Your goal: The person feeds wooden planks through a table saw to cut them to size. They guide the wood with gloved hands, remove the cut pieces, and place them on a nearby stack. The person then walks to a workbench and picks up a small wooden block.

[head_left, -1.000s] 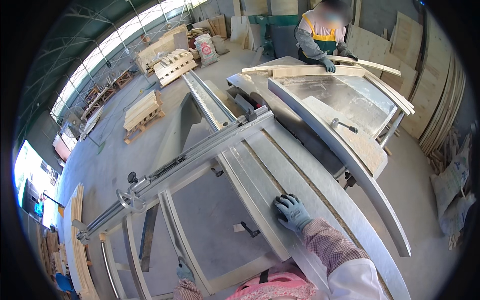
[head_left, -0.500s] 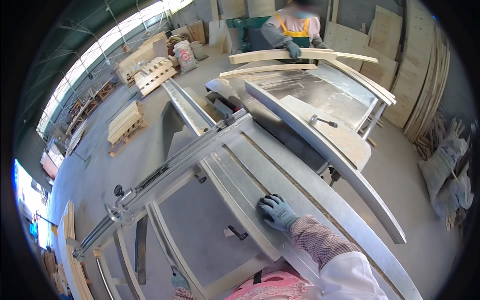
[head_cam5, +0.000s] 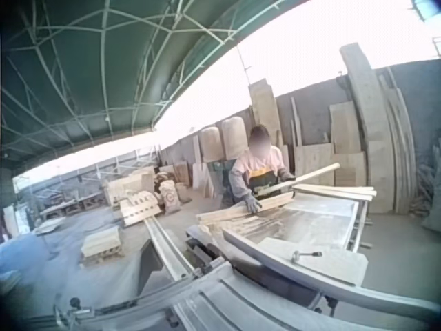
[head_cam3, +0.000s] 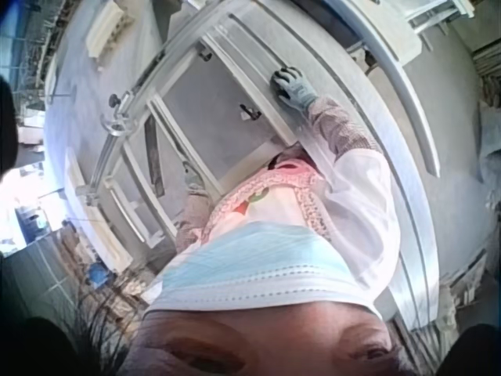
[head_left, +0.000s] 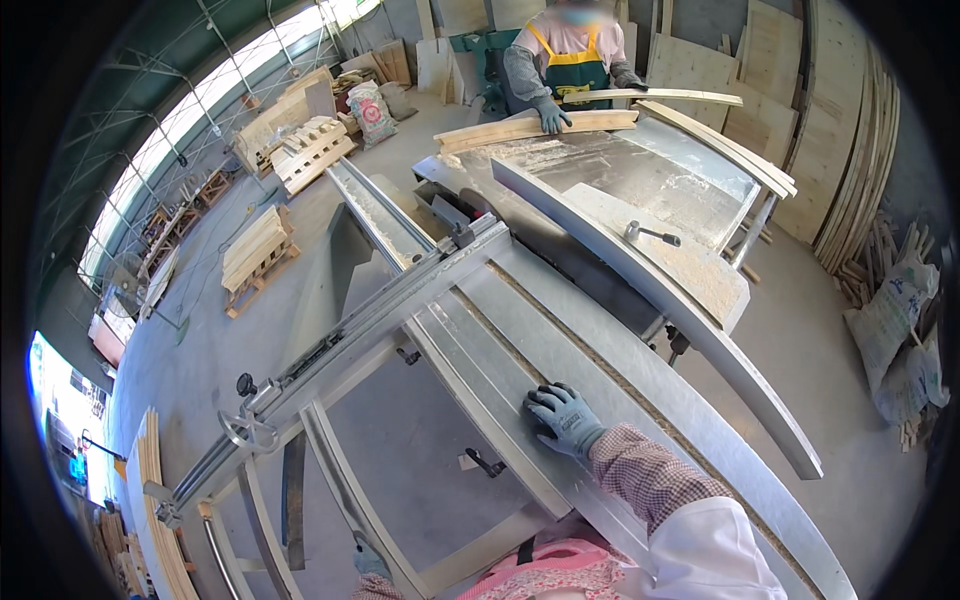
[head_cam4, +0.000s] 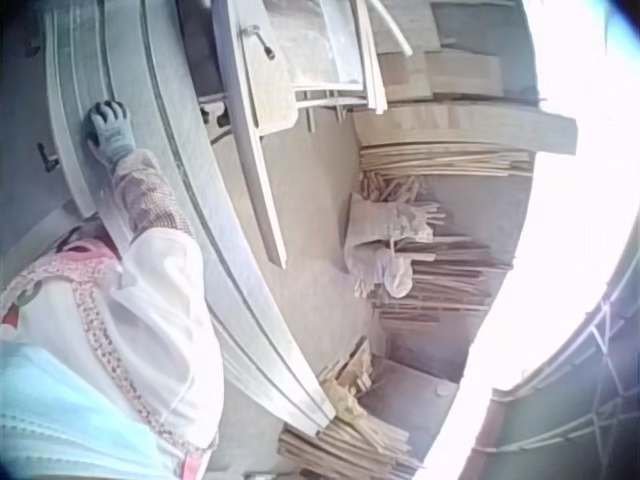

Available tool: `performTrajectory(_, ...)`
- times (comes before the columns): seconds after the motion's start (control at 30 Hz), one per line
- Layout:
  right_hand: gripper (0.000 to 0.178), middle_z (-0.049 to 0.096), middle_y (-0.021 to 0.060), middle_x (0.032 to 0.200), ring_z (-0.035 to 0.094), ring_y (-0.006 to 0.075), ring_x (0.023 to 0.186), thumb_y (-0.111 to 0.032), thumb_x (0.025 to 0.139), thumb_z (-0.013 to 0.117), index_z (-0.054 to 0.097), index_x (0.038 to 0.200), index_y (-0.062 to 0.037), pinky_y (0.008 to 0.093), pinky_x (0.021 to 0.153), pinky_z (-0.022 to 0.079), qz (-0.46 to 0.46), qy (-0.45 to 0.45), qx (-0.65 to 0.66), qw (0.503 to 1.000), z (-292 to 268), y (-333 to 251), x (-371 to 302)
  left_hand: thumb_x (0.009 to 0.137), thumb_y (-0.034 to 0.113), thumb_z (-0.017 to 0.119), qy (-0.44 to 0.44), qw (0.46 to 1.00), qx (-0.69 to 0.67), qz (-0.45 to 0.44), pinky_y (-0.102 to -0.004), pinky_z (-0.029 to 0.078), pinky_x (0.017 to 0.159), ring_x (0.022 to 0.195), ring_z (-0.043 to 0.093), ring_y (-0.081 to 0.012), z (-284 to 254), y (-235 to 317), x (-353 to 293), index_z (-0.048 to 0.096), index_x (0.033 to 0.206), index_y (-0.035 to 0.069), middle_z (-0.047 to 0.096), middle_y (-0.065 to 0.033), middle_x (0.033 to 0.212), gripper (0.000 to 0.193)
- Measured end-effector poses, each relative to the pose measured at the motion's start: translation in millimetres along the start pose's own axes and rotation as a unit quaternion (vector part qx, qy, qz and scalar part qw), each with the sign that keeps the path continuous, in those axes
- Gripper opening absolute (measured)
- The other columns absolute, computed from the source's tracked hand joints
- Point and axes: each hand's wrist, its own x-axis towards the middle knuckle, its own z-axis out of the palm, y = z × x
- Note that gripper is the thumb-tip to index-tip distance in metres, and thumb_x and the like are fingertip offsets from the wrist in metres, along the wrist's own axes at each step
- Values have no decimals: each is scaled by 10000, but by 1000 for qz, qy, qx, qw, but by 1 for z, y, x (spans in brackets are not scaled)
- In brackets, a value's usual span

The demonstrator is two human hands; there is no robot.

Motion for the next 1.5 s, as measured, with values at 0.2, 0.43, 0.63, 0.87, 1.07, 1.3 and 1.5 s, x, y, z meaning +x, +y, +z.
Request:
performTrajectory(0.2,485,468,109,1275,380,292,1235,-306,754,624,506,1178,-103,460,1051,268,-5,1,3,1000,2,1,0,861,598,443,-19,998,-67,-7,-364,455,583,657,559,-211,-3,5,-7,619,931,-29,624,-117,768,655)
performTrajectory(0.43,506,461,108,1279,375,294,1235,-299,741,634,497,1187,-105,466,1049,267,-1,-4,4,1000,2,0,1,851,605,450,8,1000,-19,17,-384,443,577,636,551,-242,-6,9,-14,625,885,-38,609,-143,698,667)
performTrajectory(0.63,497,453,107,1291,362,291,1248,-307,754,624,499,1189,-103,461,1057,256,3,-11,3,1000,0,-1,0,851,615,434,12,999,-33,1,-416,449,628,698,571,-321,6,-16,12,618,867,-41,622,-191,752,681)
performTrajectory(0.87,501,454,107,1287,365,292,1243,-300,745,630,499,1185,-100,458,1056,260,1,-11,2,1000,2,-3,2,846,631,412,21,1000,-15,1,-449,452,674,794,589,-395,14,-49,41,617,874,-41,626,-234,807,703)
performTrajectory(1.07,500,461,108,1276,375,293,1232,-298,746,628,498,1187,-101,460,1054,262,1,-4,2,1000,-3,-2,0,845,655,389,5,1000,20,-15,-411,437,636,742,567,-281,8,-21,19,592,1021,-42,606,-173,842,747)
performTrajectory(1.3,511,463,113,1275,379,299,1230,-294,738,631,497,1191,-99,461,1054,263,-1,-3,4,1000,-2,-1,0,842,638,418,30,998,-48,-7,-433,454,665,750,591,-354,13,-22,18,626,884,-50,627,-219,769,720)
performTrajectory(1.5,534,458,115,1285,379,305,1231,-285,715,643,499,1192,-94,459,1052,267,-2,-2,5,1000,0,1,0,860,595,440,15,1000,-20,16,-430,441,607,674,571,-324,4,-7,4,622,881,-55,619,-205,731,675)
